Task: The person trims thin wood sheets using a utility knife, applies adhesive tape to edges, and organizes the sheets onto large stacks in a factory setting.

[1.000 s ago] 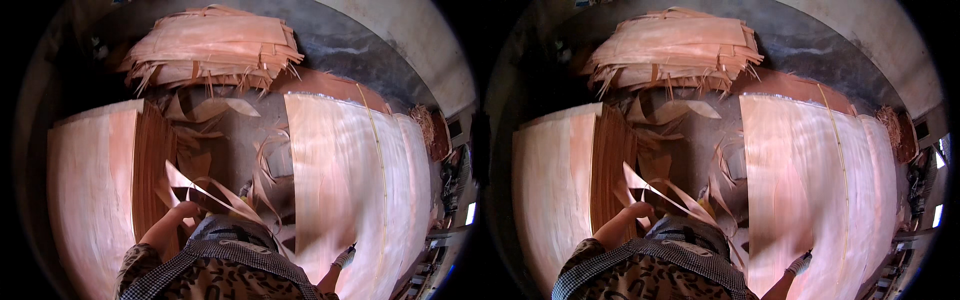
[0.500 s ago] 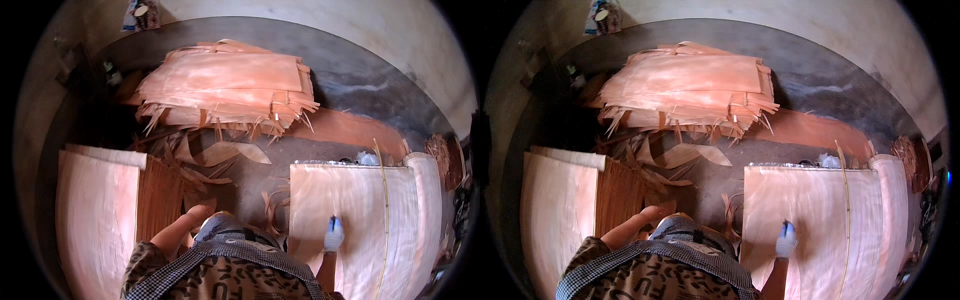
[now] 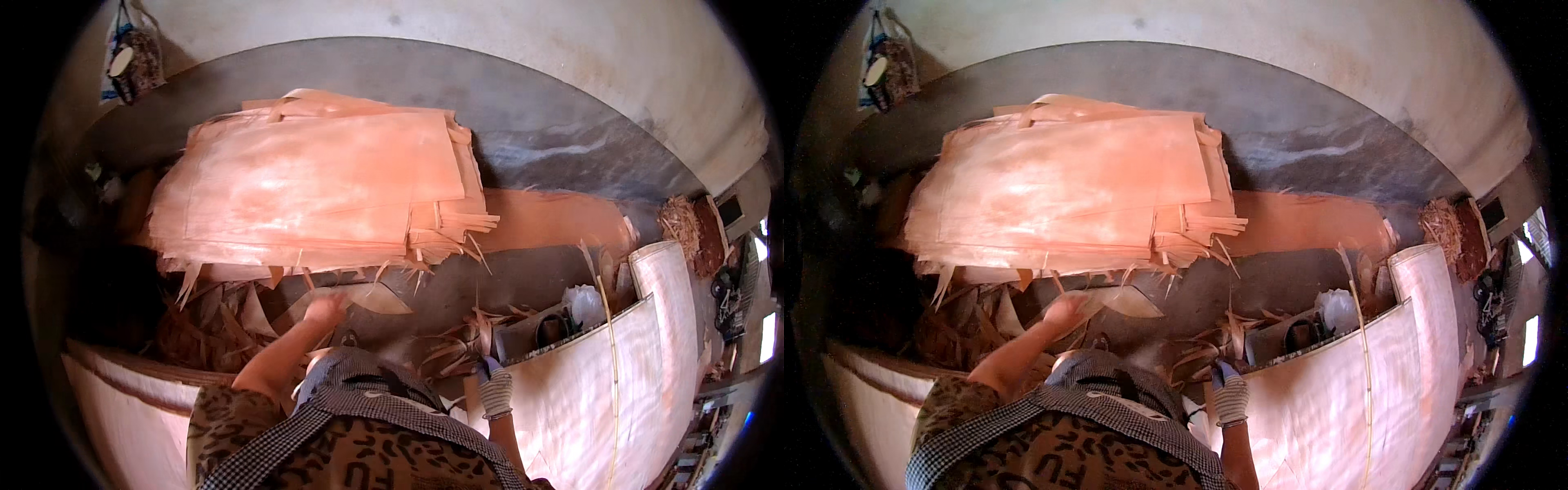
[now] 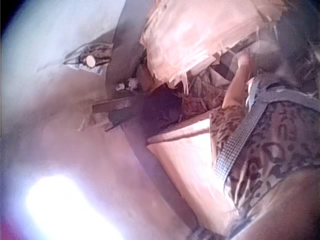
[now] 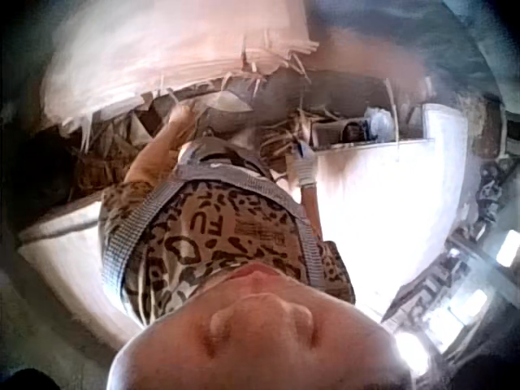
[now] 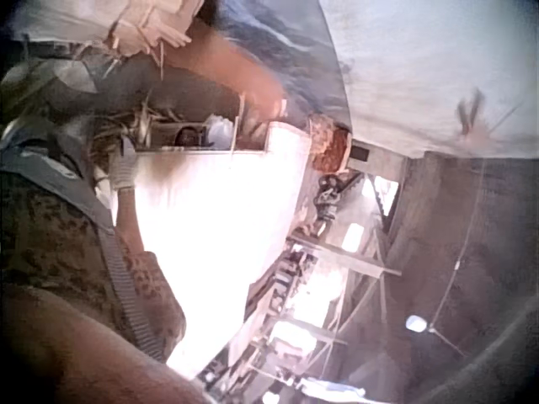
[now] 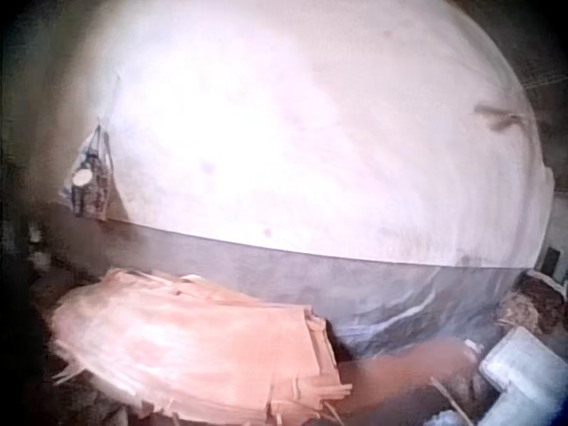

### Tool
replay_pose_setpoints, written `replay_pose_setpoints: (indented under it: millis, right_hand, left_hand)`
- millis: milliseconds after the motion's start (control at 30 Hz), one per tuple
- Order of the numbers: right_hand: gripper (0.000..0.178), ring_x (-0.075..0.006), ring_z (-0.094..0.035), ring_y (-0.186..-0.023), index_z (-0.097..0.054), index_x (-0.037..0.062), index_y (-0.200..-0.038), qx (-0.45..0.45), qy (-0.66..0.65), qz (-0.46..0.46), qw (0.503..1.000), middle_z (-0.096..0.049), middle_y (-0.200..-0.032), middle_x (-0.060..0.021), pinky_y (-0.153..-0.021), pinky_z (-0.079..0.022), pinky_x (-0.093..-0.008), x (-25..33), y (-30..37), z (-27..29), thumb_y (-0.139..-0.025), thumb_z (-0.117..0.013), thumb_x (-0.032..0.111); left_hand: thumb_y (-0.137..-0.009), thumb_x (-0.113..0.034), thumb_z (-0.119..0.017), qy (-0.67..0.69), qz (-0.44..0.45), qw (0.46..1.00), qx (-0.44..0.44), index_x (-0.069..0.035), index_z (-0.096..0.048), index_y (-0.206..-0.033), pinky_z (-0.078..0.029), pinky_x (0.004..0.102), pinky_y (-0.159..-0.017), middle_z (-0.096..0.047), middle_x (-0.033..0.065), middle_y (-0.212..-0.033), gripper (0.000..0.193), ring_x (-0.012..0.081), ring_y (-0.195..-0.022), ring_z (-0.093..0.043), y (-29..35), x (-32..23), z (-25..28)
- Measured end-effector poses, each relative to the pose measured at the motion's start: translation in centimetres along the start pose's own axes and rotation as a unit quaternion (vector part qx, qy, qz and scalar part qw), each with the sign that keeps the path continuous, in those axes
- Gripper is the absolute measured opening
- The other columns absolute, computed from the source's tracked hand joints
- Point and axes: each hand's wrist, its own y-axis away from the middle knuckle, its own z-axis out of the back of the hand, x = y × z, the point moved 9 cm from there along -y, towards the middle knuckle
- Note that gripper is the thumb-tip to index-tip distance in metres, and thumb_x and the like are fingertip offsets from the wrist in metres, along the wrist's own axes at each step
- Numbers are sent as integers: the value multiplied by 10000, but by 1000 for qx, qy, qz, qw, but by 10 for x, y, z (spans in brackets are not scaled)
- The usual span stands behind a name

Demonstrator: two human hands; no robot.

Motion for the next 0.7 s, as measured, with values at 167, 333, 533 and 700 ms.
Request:
replay_pose_setpoints:
  millis: [167,333,533,700]
  right_hand:
    - [248,-302,-588,-805,-571,78,-1013,14,-34,-62,997,-611,-887,-144,-702,-463,-360,13,-35,-7,-802,-523,199]
    - [268,-310,-589,-777,-570,89,-1025,37,29,-49,998,-610,-851,-159,-694,-464,-374,18,-98,-18,-775,-535,177]
    - [243,-318,-585,-777,-591,77,-990,38,-2,10,999,-597,-854,-175,-686,-459,-359,51,-273,-25,-762,-554,153]
    - [253,-251,-596,-651,-578,41,-1023,35,-131,-84,987,-622,-794,-138,-609,-464,-332,36,-481,-48,-818,-529,180]
  left_hand:
    - [-737,-261,-592,-57,18,998,-33,-120,-330,-1277,-271,407,-989,-379,109,-1284,616,274,-1200,-335,-140,-5,46]
    - [-741,-351,-600,-207,14,978,25,-160,-200,-1347,-140,448,-1043,-175,106,-1401,751,256,-1298,-146,-241,3,43]
    - [-793,-245,-506,-168,-30,983,-70,-144,-496,-1080,-239,410,-990,-313,103,-1319,305,231,-1258,-229,-314,38,35]
    - [-703,-138,-529,-139,-4,985,-104,-106,-565,-857,-404,385,-756,-517,72,-962,161,240,-938,-481,-292,58,79]
